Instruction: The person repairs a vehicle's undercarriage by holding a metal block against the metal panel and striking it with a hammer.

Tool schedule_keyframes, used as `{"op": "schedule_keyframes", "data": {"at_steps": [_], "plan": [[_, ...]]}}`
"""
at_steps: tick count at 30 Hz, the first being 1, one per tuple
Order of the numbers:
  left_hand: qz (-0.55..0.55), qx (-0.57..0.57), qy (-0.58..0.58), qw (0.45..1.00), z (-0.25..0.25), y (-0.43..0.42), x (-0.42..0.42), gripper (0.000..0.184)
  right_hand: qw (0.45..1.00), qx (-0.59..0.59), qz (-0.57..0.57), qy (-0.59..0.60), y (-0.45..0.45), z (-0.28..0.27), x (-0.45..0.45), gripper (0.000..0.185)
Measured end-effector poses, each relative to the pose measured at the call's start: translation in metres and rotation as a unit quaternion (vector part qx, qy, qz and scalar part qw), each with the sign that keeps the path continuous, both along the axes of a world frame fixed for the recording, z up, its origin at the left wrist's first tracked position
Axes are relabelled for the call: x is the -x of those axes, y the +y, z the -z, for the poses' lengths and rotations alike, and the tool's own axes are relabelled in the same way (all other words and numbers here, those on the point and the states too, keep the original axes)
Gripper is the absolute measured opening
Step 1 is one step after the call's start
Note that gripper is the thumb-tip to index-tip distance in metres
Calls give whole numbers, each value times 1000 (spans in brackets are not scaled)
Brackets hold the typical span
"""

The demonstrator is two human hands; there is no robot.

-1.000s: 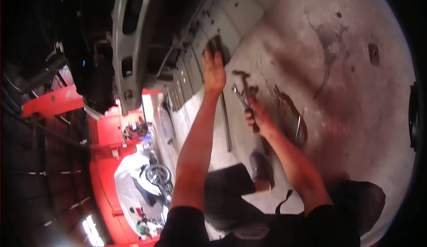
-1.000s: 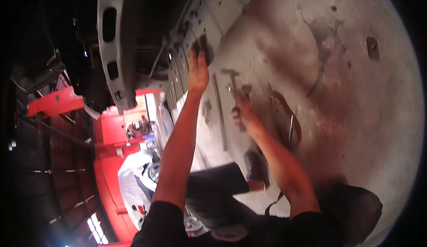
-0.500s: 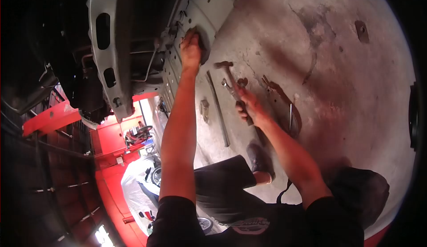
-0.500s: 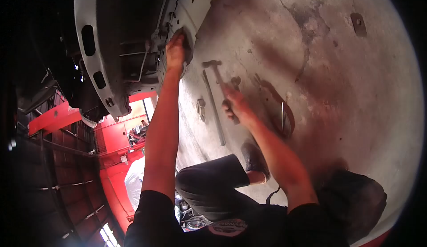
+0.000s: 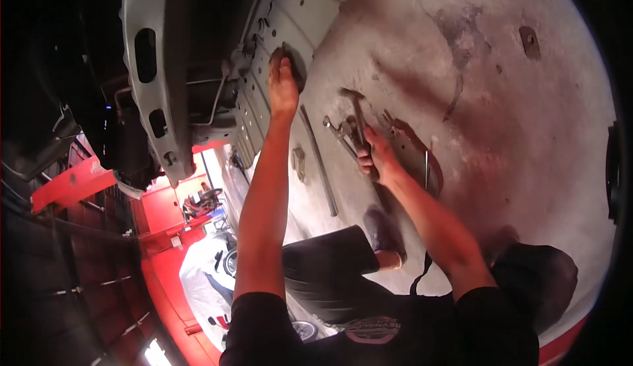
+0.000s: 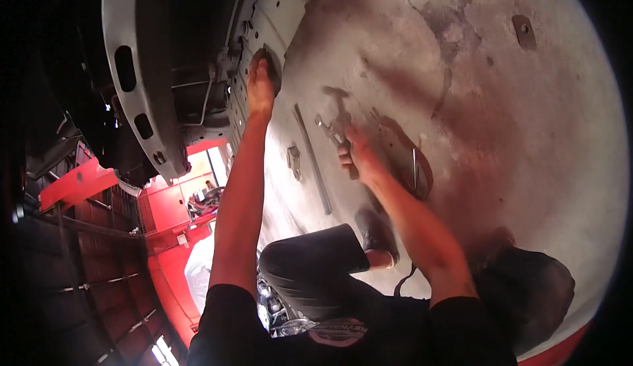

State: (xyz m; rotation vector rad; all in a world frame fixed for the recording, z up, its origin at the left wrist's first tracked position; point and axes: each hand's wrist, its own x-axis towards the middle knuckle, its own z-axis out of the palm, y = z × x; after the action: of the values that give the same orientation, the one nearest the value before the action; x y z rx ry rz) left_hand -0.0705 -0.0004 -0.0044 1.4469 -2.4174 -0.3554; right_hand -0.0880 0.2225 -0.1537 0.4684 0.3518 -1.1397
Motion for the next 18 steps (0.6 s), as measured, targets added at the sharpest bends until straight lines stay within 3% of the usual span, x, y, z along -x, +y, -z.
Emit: {"op": "schedule_keyframes", "data": {"at_steps": [2, 3, 5, 6, 7, 8, 10, 11, 13, 14, 15, 18], "plan": [[34, 7, 9, 999, 14, -30, -6, 49, 986, -144, 69, 44, -24, -14, -14, 35], [34, 10, 32, 999, 20, -34, -11, 49, 986, -148, 44, -61, -32, -28, -16, 33], [23, -31, 32, 999, -2, -17, 6, 50, 989, 10, 34, -142, -25, -90, 13, 34], [15, -45, 36, 998, -13, -12, 12, 50, 990, 88, 18, -109, -18, -84, 13, 36], [32, 13, -42, 999, -5, -3, 12, 51, 984, 165, 8, -72, -12, -77, 12, 39], [24, 1, -27, 999, -5, -1, 13, 51, 969, 241, 0, 56, -11, -31, 14, 43], [18, -17, 6, 1000, -5, -5, 15, 52, 980, 183, -6, 80, 4, -17, 7, 44], [-15, -65, 46, 997, -2, -3, 14, 52, 996, 79, 10, 49, 6, -11, -14, 44], [4, -30, 61, 998, 3, -10, 7, 51, 990, -122, 66, -1, -15, -10, -29, 45], [20, -17, 62, 998, 8, -14, 5, 51, 997, -38, 58, -40, -20, -24, -29, 41], [2, -7, -4, 1000, -7, 2, 19, 52, 995, 41, 47, -82, -17, -76, -2, 37], [37, 8, -65, 997, -7, -6, 13, 55, 983, 180, -6, -18, 4, -75, 13, 32]]}}
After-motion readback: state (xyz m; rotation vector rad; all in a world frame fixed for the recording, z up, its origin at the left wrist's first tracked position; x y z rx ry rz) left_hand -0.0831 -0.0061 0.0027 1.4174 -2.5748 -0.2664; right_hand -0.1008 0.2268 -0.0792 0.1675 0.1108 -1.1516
